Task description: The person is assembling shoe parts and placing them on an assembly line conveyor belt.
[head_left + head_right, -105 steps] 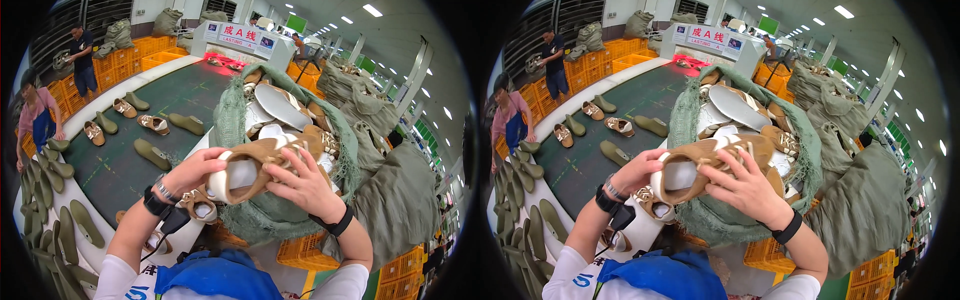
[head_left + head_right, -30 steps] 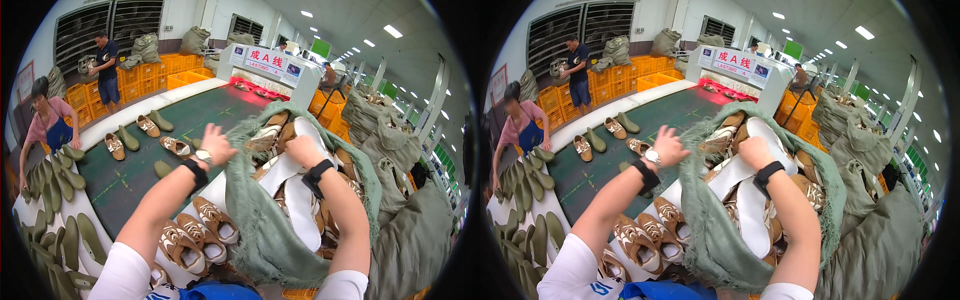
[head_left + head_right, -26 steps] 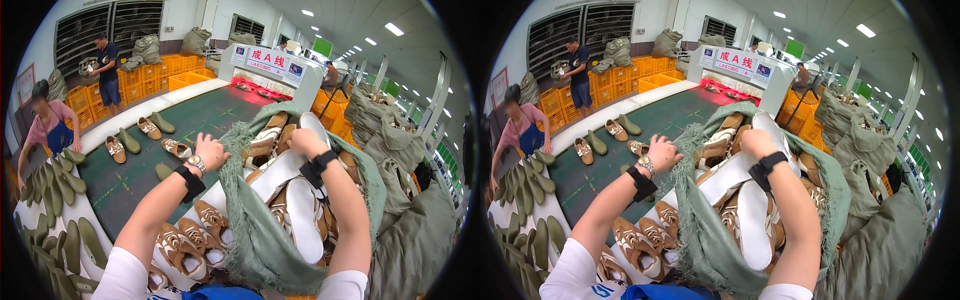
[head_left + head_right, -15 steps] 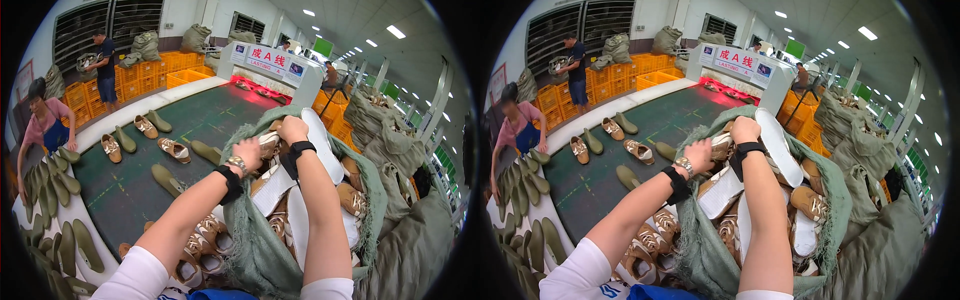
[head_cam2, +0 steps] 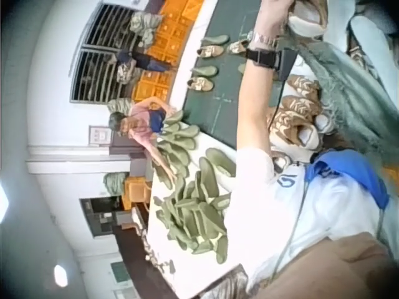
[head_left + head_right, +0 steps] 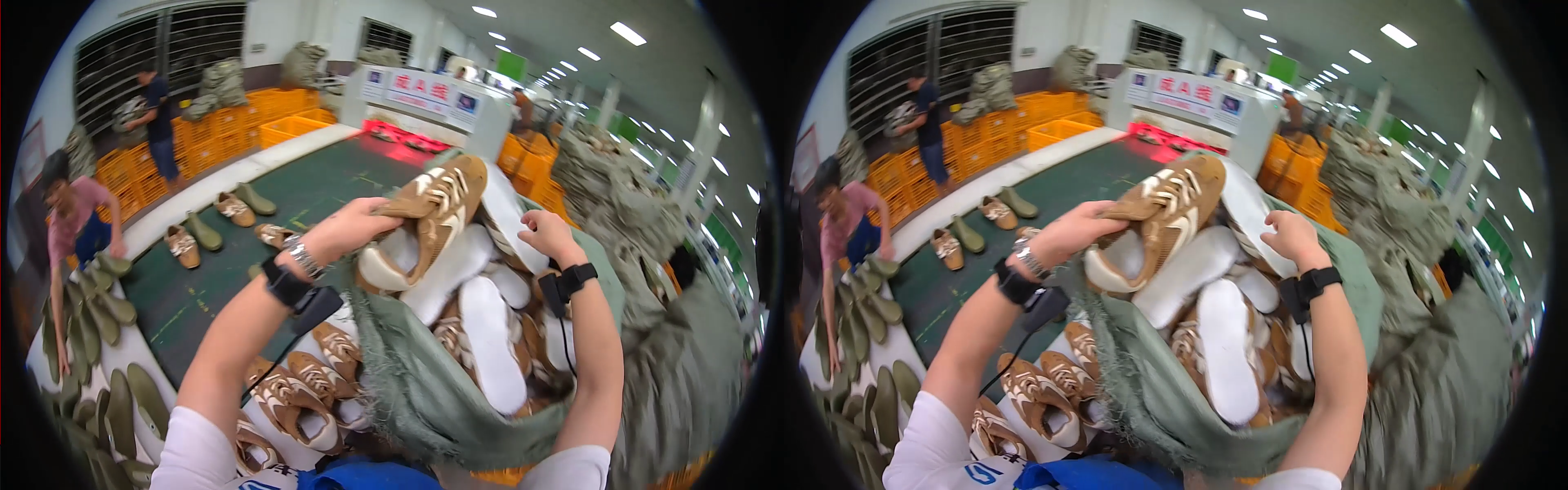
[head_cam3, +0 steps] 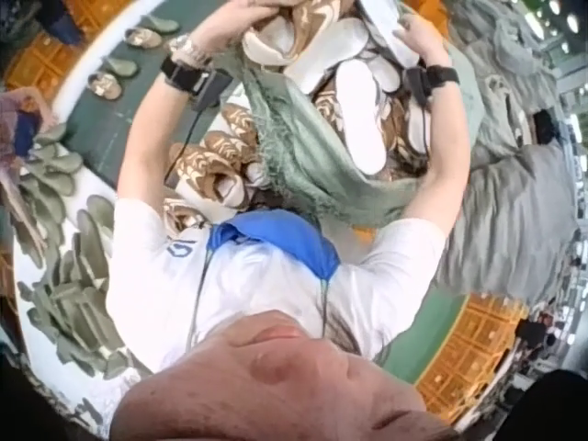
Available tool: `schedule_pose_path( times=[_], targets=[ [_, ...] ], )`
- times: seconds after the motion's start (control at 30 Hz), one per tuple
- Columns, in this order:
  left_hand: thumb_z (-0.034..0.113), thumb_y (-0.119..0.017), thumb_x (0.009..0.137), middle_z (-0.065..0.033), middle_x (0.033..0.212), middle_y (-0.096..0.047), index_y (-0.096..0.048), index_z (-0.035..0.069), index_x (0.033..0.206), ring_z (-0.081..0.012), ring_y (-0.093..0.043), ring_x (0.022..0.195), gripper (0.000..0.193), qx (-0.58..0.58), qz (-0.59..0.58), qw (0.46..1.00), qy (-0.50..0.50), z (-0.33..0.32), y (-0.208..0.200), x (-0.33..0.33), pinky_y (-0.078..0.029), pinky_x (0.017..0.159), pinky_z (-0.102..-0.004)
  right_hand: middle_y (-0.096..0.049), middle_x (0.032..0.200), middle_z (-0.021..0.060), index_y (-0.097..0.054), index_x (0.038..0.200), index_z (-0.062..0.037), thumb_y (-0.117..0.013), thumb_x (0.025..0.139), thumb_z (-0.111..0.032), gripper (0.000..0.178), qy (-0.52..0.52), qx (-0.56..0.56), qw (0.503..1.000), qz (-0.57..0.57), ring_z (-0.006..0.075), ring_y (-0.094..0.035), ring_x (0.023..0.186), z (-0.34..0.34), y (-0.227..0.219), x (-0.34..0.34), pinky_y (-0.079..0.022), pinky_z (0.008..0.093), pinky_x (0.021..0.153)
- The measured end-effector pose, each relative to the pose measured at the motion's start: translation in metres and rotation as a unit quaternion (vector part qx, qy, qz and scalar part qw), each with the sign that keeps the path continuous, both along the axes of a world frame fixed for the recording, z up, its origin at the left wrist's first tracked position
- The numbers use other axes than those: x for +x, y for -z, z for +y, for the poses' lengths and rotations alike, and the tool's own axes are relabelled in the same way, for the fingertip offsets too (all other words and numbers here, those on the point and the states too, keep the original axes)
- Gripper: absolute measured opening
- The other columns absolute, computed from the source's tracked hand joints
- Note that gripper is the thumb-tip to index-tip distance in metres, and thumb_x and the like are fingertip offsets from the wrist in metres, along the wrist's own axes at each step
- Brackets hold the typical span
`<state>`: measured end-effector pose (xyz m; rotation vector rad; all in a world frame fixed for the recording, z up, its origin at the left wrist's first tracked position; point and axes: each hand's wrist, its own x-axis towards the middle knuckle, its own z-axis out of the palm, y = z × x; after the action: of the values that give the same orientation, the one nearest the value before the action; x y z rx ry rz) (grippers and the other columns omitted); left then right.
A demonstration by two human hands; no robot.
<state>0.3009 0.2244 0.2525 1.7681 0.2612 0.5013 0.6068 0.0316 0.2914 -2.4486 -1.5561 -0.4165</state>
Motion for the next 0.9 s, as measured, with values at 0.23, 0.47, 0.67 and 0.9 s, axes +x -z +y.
schedule_pose_path(
  times=[0.23,0.47,0.67,0.9],
  targets=[
    [0.035,-0.05,0.085,-0.0248,0.084,-0.062,-0.048,0.003,0.114,-0.0425,-0.059,0.081,0.044,0.441,0.128,0.887,-0.04,-0.086,0.045,0.025,-0.048,0.074,-0.0472,-0.046,0.131,0.0149,-0.035,0.137,-0.0167,-0.08,0.054,-0.045,0.099,0.201,-0.245,0.945,0.087,0.0298,-0.048,0.116,-0.148,0.041,0.042,-0.04,0.0376,0.094],
    [0.039,-0.052,0.084,-0.0216,0.084,-0.063,-0.056,0.001,0.097,-0.0387,-0.061,0.08,0.041,0.442,0.163,0.882,0.0,-0.084,0.037,0.045,-0.048,0.072,-0.045,-0.063,0.09,0.0152,-0.056,0.11,-0.0128,-0.067,0.072,-0.031,0.043,0.071,-0.096,0.986,-0.117,0.033,-0.06,0.087,-0.148,0.068,0.042,-0.045,0.0454,0.081],
    [0.039,-0.063,0.078,-0.0187,0.104,-0.061,-0.048,0.001,0.125,-0.0333,-0.057,0.101,0.063,0.423,-0.016,0.904,-0.065,-0.082,0.016,0.025,-0.041,0.089,-0.0398,-0.064,0.079,0.0082,-0.058,0.094,-0.0006,-0.059,0.084,-0.015,0.018,0.012,0.148,0.988,0.039,0.0179,-0.06,0.07,-0.163,-0.041,0.024,-0.048,0.0326,0.066],
    [0.02,-0.072,0.069,-0.0212,0.134,-0.034,-0.033,0.009,0.137,-0.0386,-0.034,0.125,0.079,0.487,-0.219,0.845,-0.016,-0.14,0.003,0.034,-0.034,0.101,-0.045,-0.06,0.112,0.0118,-0.048,0.126,-0.0042,-0.055,0.091,-0.026,0.042,-0.192,0.107,0.857,0.466,0.0145,-0.058,0.099,-0.151,-0.041,-0.06,-0.047,0.0269,0.084]
  ],
)
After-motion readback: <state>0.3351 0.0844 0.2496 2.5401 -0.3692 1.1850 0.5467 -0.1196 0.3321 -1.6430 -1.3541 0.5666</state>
